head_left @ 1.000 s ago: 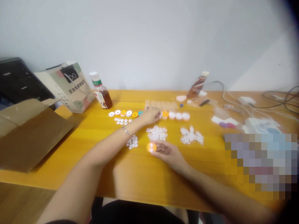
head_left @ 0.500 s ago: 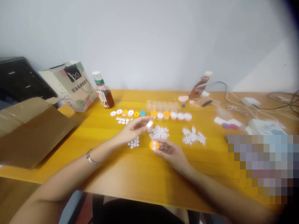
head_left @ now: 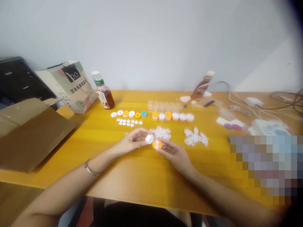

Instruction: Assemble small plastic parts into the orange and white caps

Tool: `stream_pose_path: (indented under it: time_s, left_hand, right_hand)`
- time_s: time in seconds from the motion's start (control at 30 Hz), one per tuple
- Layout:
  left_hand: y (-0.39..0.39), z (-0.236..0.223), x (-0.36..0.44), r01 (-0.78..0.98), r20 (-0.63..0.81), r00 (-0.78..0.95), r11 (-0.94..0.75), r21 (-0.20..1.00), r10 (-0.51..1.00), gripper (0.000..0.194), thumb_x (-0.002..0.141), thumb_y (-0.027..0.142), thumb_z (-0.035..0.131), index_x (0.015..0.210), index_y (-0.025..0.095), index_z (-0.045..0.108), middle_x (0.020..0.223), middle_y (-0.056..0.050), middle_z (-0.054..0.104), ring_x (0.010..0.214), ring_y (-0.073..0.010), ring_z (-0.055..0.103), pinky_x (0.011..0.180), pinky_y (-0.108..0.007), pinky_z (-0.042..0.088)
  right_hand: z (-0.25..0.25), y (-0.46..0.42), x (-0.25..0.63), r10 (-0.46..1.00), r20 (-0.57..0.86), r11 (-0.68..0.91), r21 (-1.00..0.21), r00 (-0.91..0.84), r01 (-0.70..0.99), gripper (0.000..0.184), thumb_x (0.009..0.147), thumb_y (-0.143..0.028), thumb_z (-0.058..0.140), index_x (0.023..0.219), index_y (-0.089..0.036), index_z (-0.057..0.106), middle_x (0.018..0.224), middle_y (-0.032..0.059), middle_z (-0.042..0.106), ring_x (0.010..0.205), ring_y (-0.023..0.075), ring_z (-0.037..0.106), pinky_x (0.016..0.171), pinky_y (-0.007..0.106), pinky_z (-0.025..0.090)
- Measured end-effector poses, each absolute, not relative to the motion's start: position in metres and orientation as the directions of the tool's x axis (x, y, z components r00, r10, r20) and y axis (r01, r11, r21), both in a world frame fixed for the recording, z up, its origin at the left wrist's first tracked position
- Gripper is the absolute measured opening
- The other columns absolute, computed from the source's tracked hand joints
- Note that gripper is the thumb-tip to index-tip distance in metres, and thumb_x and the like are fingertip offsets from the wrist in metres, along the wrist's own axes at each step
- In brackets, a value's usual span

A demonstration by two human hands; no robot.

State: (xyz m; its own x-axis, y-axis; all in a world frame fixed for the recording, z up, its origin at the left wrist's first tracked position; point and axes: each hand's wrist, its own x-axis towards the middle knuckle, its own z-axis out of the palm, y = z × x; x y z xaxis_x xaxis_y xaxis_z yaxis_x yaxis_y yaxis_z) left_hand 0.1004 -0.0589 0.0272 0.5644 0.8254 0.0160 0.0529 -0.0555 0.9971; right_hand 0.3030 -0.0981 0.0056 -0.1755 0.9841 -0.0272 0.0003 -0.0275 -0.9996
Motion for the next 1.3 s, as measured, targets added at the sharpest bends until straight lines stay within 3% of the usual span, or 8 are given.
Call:
stream_pose_path:
  time_s: [0.13, 0.33, 0.57, 0.83, 1.13, 1.3]
  left_hand:
    - [-0.059, 0.024, 0.102, -0.004, 0.046, 0.575, -0.053, 0.999, 0.817, 0.03, 0.073, 0.021, 0.062, 0.102, 0.021, 0.053, 0.105, -0.005, 0.059, 0.092, -0.0139, 0.058, 0.079, -0.028, 0.047]
    - [-0.062, 0.028, 0.105, 0.058, 0.023, 0.552, -0.066, 0.996, 0.833, 0.023, 0.079, 0.023, 0.056, 0.101, 0.019, 0.053, 0.1, -0.006, 0.062, 0.091, -0.0155, 0.059, 0.074, -0.028, 0.049]
    - [-0.069, 0.021, 0.112, 0.039, 0.132, 0.557, -0.185, 0.982, 0.82, 0.035, 0.079, 0.021, 0.057, 0.113, 0.019, 0.047, 0.111, -0.01, 0.057, 0.101, -0.0178, 0.056, 0.091, -0.037, 0.043]
    - [-0.083, 0.027, 0.117, 0.356, 0.29, 0.513, -0.508, 0.784, 0.808, 0.029, 0.08, 0.027, 0.056, 0.108, 0.021, 0.056, 0.105, -0.007, 0.061, 0.095, -0.0174, 0.057, 0.086, -0.035, 0.045]
    - [-0.082, 0.026, 0.117, 0.37, 0.303, 0.568, -0.567, 0.736, 0.765, 0.031, 0.081, 0.029, 0.055, 0.111, 0.022, 0.055, 0.104, -0.006, 0.062, 0.093, -0.0162, 0.056, 0.082, -0.031, 0.045]
    - [-0.081, 0.028, 0.115, 0.376, 0.3, 0.572, -0.569, 0.731, 0.763, 0.032, 0.08, 0.029, 0.056, 0.111, 0.023, 0.056, 0.102, -0.006, 0.063, 0.09, -0.0172, 0.057, 0.08, -0.032, 0.045]
  right_hand:
    - [0.007, -0.097, 0.302, 0.984, -0.057, -0.058, -0.998, -0.17, -0.001, 0.039, 0.066, -0.027, 0.068, 0.105, -0.023, 0.063, 0.087, 0.0008, 0.069, 0.08, 0.0163, 0.063, 0.086, 0.038, 0.049]
    - [0.01, -0.098, 0.301, 0.982, -0.099, -0.103, -0.995, -0.159, -0.018, 0.038, 0.064, -0.025, 0.069, 0.101, -0.023, 0.064, 0.085, -0.0004, 0.069, 0.081, 0.0153, 0.063, 0.086, 0.035, 0.049]
    - [0.007, -0.098, 0.301, 0.981, -0.043, -0.045, -0.999, -0.189, -0.007, 0.037, 0.067, -0.025, 0.067, 0.103, -0.024, 0.064, 0.081, -0.0009, 0.07, 0.08, 0.016, 0.064, 0.085, 0.037, 0.05]
    - [0.005, -0.098, 0.299, 0.969, -0.032, -0.043, -0.998, -0.243, -0.041, 0.035, 0.063, -0.029, 0.07, 0.098, -0.026, 0.066, 0.087, -0.0005, 0.071, 0.084, 0.0187, 0.064, 0.086, 0.039, 0.049]
    - [0.008, -0.1, 0.299, 0.967, -0.061, -0.066, -0.998, -0.247, -0.013, 0.032, 0.064, -0.026, 0.069, 0.096, -0.027, 0.067, 0.087, -0.0012, 0.071, 0.087, 0.02, 0.064, 0.088, 0.04, 0.047]
    - [0.003, -0.1, 0.3, 0.972, -0.06, -0.081, -0.993, -0.228, -0.086, 0.037, 0.061, -0.023, 0.071, 0.098, -0.026, 0.065, 0.083, -0.0016, 0.071, 0.082, 0.0176, 0.064, 0.085, 0.038, 0.048]
